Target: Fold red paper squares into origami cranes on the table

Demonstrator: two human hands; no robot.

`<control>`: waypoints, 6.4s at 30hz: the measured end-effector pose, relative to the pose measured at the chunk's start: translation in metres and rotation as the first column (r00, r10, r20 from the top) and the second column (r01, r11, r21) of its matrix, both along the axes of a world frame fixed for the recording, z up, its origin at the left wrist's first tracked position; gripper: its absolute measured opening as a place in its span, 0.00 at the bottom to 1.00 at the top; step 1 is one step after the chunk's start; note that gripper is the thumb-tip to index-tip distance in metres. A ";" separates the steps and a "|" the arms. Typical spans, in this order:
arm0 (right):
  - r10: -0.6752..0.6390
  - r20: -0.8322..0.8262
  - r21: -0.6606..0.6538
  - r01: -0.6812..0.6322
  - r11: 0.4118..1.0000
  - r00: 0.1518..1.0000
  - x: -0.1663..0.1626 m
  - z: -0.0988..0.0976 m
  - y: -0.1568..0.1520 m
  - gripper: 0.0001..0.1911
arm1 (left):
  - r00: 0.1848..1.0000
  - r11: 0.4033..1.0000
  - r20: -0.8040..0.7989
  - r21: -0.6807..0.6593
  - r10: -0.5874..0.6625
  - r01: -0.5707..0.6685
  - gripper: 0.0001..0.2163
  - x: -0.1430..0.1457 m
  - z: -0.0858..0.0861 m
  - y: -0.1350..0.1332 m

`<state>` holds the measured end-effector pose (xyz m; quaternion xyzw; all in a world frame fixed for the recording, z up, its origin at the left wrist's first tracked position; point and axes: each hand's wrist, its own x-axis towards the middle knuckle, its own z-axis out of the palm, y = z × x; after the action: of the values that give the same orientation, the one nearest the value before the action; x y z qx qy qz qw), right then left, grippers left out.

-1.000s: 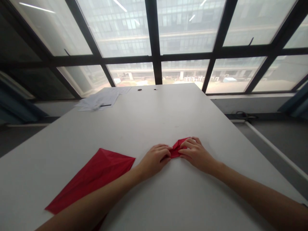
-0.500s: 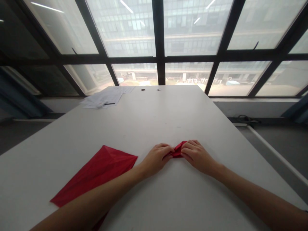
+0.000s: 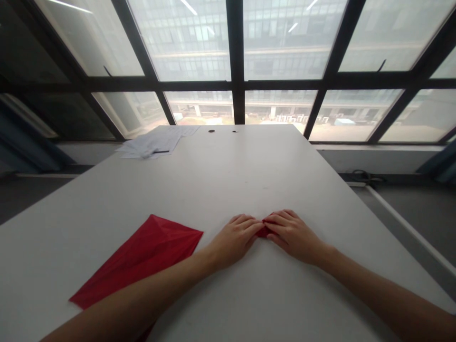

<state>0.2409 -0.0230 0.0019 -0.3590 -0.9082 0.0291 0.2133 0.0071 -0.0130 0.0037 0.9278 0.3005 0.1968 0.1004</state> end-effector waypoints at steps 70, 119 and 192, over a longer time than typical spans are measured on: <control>0.059 0.066 0.072 -0.063 0.995 0.996 0.016 0.007 0.006 0.07 | 0.985 0.983 -0.007 -0.061 0.172 -0.173 0.08 -0.007 0.004 -0.007; -0.386 -0.191 -0.201 0.349 0.915 0.902 -0.002 -0.015 0.012 0.04 | 0.981 0.991 -0.149 0.073 0.126 -0.116 0.20 0.002 0.001 -0.009; -0.168 0.099 -0.005 0.169 0.986 0.981 0.000 -0.010 -0.005 0.17 | 0.937 0.932 0.032 -0.122 0.348 -0.342 0.05 -0.007 0.000 -0.005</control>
<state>0.2412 -0.0282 -0.0083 -0.4371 -0.8836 -0.0004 0.1679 0.0002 -0.0185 0.0041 0.8477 0.4669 0.2184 0.1253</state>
